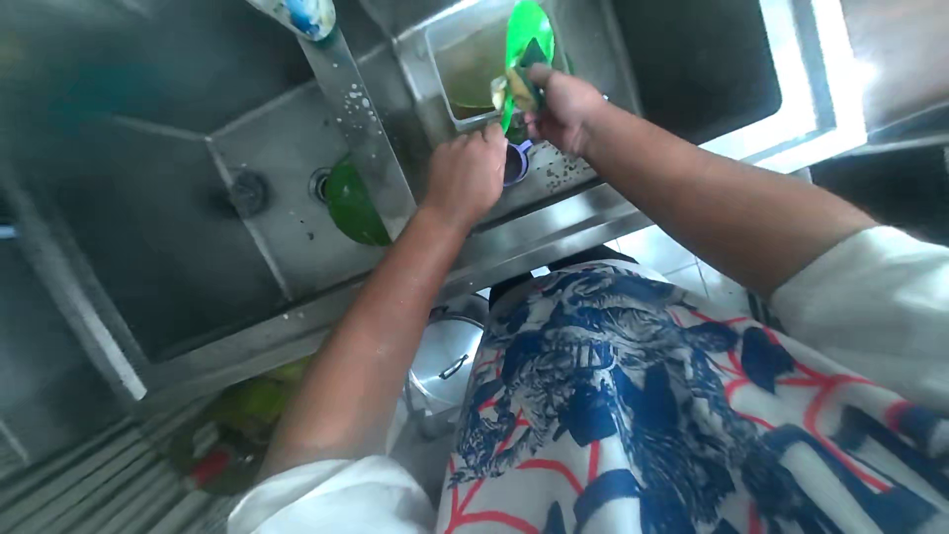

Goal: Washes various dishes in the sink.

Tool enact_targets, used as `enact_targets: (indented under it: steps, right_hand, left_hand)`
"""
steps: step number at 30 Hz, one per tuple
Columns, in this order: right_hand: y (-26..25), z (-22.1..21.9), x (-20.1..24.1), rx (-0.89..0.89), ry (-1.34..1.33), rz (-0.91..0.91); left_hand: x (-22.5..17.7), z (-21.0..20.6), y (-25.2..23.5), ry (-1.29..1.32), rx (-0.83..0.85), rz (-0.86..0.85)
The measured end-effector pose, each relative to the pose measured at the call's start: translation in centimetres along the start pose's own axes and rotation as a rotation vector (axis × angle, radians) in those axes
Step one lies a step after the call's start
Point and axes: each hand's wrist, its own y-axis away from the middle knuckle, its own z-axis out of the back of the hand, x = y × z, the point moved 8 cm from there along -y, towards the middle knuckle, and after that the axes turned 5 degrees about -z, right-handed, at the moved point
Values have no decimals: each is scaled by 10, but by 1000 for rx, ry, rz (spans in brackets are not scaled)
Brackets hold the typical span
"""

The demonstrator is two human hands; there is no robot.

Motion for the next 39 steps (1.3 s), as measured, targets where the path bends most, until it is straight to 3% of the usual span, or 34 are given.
enact_targets:
  steps: [7,10,15,18,20,22,25,27,29,32,35,39]
  right_hand:
    - [0,38,31,-85,-35,85]
    - [-2,62,45,-107,-42,115]
    - [3,86,52,-123,-49,141]
    - [2,94,48,-135,-61,129]
    - [3,94,46,-136,-56,118]
    - [4,92,44,-131,-52,110]
    - [6,93,45,-124,-56,123]
    - [6,94,47,-118,-56,129]
    - [7,94,49,-111,-59,135]
    - [9,93,48,-102,-80,129]
    - [9,94,46,-96,-59,143]
    - [11,95,42,-108,-39,142]
  left_hand:
    - [17,15,19,411,40,197]
    - [16,23,39,637,156,278]
    - [-34,29,77,1046,394,78]
    - [-77,8,93,1403,622,-58]
    - [-89,-17,98,1236,777,-3]
    - [-78,-28,93,779,754,109]
    - [-51,21,76,403,361,182]
    - [-38,72,72,378,62,162]
    - [-36,93,76,427,-66,93]
    - [-48,60,81,529,113,57]
    - [-70,9,86,397,296,-7]
    - [-82,-35,87,238,381,-97]
